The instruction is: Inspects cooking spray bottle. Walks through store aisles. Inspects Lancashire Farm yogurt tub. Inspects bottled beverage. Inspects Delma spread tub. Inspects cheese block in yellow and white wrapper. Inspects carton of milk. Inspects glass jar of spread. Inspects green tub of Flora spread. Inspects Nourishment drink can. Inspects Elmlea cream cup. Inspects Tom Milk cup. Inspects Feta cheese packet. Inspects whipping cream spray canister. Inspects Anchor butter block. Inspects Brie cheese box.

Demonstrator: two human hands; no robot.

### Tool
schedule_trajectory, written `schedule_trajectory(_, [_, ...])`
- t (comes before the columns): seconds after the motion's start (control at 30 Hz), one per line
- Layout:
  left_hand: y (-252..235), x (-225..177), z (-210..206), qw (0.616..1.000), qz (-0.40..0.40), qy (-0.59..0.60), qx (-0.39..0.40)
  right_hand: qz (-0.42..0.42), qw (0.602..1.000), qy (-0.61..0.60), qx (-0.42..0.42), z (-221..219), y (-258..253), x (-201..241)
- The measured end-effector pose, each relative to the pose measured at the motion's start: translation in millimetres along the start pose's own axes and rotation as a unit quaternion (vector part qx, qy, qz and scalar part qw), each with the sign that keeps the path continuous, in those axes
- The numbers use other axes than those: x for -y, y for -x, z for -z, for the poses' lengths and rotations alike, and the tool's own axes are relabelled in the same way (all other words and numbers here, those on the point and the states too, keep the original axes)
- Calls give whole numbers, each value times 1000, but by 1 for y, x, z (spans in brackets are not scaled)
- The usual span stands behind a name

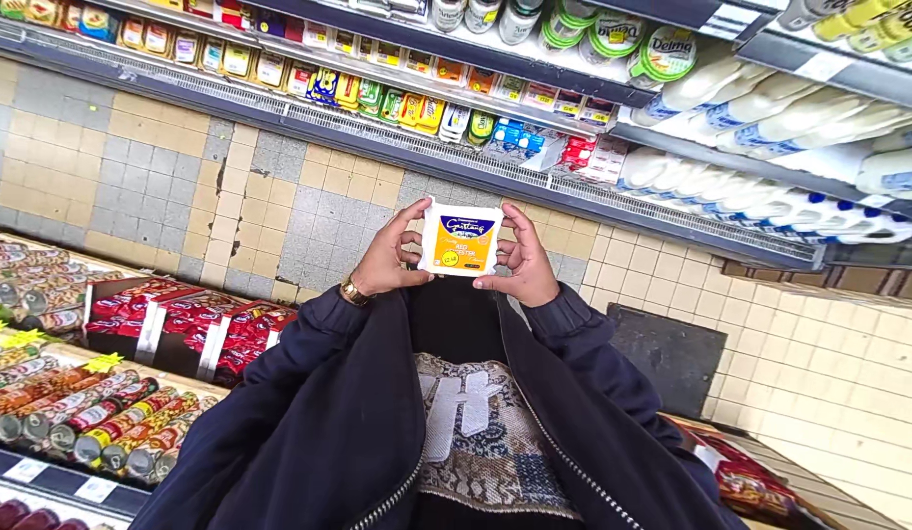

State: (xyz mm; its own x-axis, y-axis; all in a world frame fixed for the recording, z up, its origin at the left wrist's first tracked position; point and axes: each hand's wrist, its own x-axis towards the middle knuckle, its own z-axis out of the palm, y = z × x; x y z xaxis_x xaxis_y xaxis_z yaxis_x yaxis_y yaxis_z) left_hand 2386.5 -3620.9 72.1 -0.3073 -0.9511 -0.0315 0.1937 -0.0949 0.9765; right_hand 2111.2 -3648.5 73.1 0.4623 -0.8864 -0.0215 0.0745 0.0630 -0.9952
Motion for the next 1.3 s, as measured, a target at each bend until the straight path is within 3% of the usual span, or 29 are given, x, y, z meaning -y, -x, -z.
schedule_trajectory(0.37, [-21, 7, 12, 1000, 19, 2, 13, -40, 999, 35, -3, 5, -22, -2])
schedule_trajectory(0.7, [-71, 31, 14, 997, 69, 30, -32, -88, 994, -61, -34, 42, -66, -34])
schedule_trajectory(0.87, [-96, 51, 18, 991, 85, 17, -106, -139, 981, -110, -83, 86, -121, -80])
schedule_trajectory(1.03, [-110, 65, 26, 976, 146, 30, -159, -208, 966, -43, -150, 151, -199, -144])
schedule_trajectory(1.3, [-116, 97, 23, 952, 193, 35, -237, -192, 960, 60, -194, 243, -338, -270])
